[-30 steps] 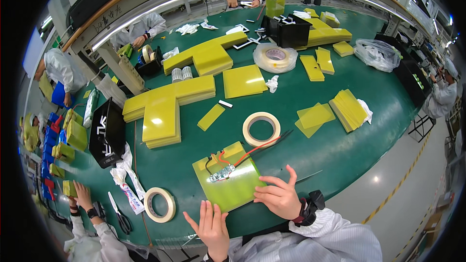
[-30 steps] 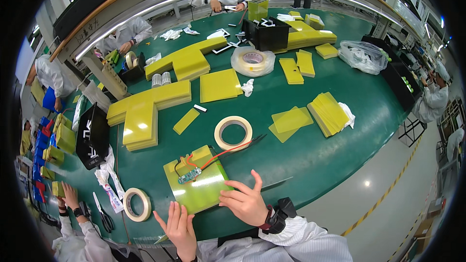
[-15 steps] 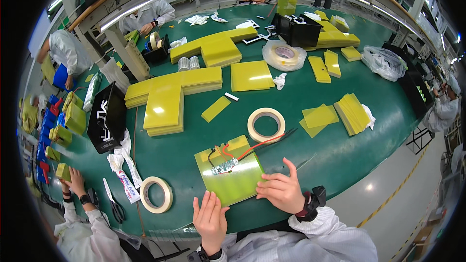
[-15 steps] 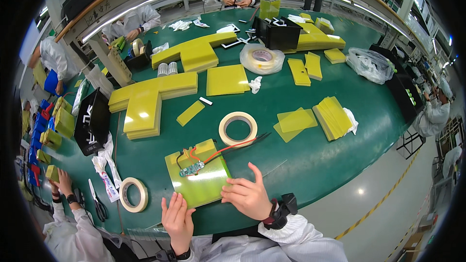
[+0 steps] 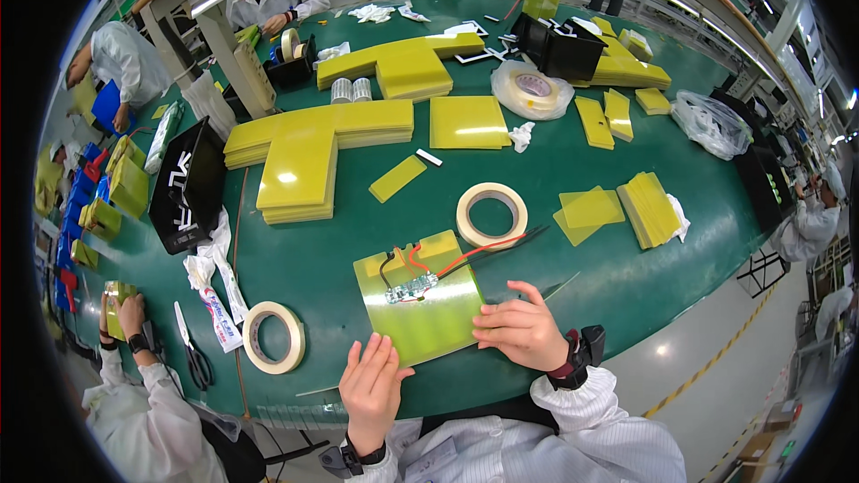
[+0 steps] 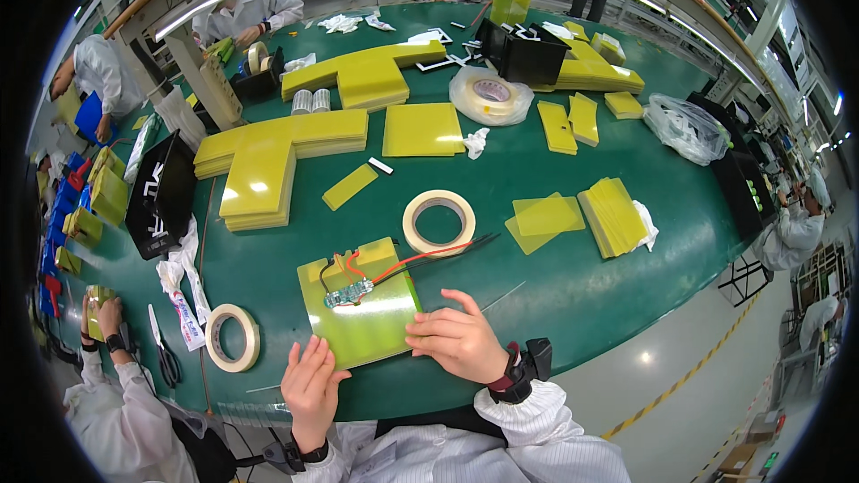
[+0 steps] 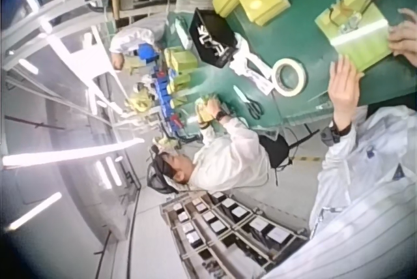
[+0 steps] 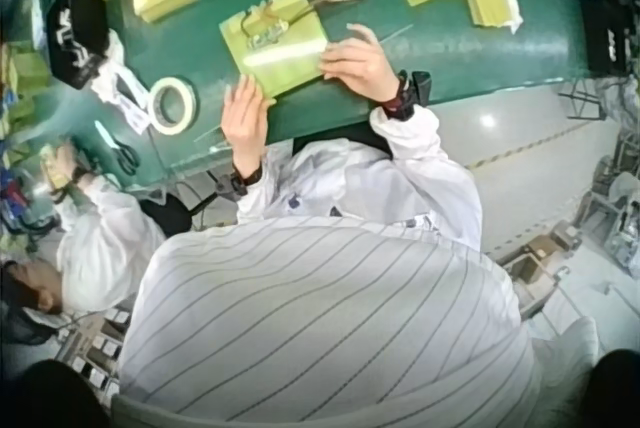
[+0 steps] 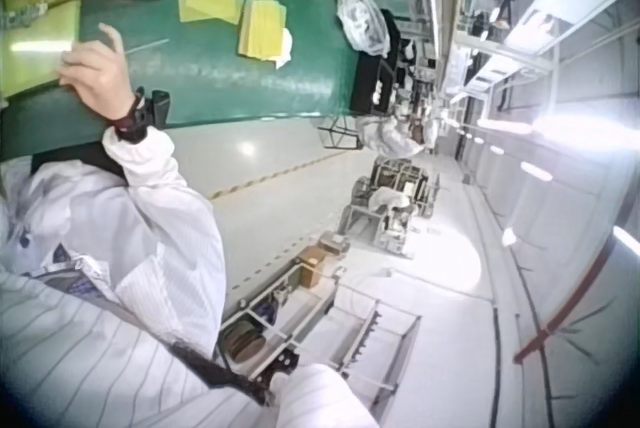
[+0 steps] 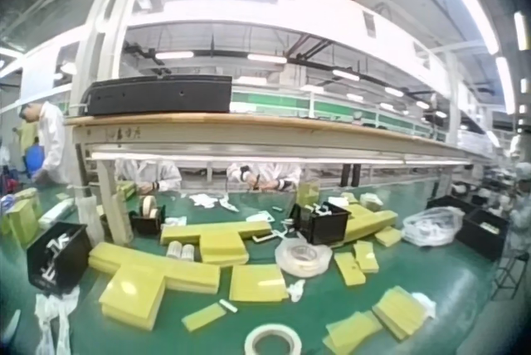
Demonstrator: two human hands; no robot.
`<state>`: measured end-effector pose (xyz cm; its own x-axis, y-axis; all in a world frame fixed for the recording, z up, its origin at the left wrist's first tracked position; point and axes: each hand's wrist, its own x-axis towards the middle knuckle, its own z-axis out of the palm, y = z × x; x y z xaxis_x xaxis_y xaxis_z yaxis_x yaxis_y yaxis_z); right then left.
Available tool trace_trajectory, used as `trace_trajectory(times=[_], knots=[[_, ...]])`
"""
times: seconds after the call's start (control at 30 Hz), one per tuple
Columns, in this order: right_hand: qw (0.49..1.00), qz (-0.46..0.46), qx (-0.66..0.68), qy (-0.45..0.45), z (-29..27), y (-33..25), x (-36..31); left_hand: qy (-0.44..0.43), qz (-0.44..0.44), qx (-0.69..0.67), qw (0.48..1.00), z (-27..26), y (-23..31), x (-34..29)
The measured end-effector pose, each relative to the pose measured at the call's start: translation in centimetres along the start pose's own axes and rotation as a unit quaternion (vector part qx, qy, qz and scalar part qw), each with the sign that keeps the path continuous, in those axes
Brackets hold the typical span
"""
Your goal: The recorder cuts adhesive tape and applies it to electronic components as part of a factory assembly line process.
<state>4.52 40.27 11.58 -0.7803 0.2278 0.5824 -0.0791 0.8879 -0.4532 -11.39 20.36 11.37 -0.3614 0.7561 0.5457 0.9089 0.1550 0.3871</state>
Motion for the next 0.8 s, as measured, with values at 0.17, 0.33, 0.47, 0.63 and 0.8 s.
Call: trace_trajectory(times=[0.17, 0.33, 0.47, 0.63, 0.8], knots=[[1.0, 0.002, -0.008, -0.003, -0.2, 0.0, 0.1, 0.006, 0.005, -0.04, 0.999, -0.2, -0.5, 0.5], [1.0, -0.001, -0.011, -0.003, -0.2, 0.0, 0.1, 0.007, 0.018, -0.035, 0.999, -0.2, -0.6, 0.5], [1.0, -0.01, 0.0, -0.013, -0.3, 0.2, 0.1, 0.007, 0.028, -0.037, 0.999, -0.3, -0.8, 0.8], [1.0, -0.011, 0.002, -0.021, -0.4, 0.2, -0.1, -0.004, 0.032, -0.042, 0.999, -0.5, -1.0, 1.1], [1.0, -0.01, -0.008, -0.022, -0.4, 0.1, -0.1, -0.057, 0.009, -0.039, 0.998, -0.9, -0.7, 2.2]])
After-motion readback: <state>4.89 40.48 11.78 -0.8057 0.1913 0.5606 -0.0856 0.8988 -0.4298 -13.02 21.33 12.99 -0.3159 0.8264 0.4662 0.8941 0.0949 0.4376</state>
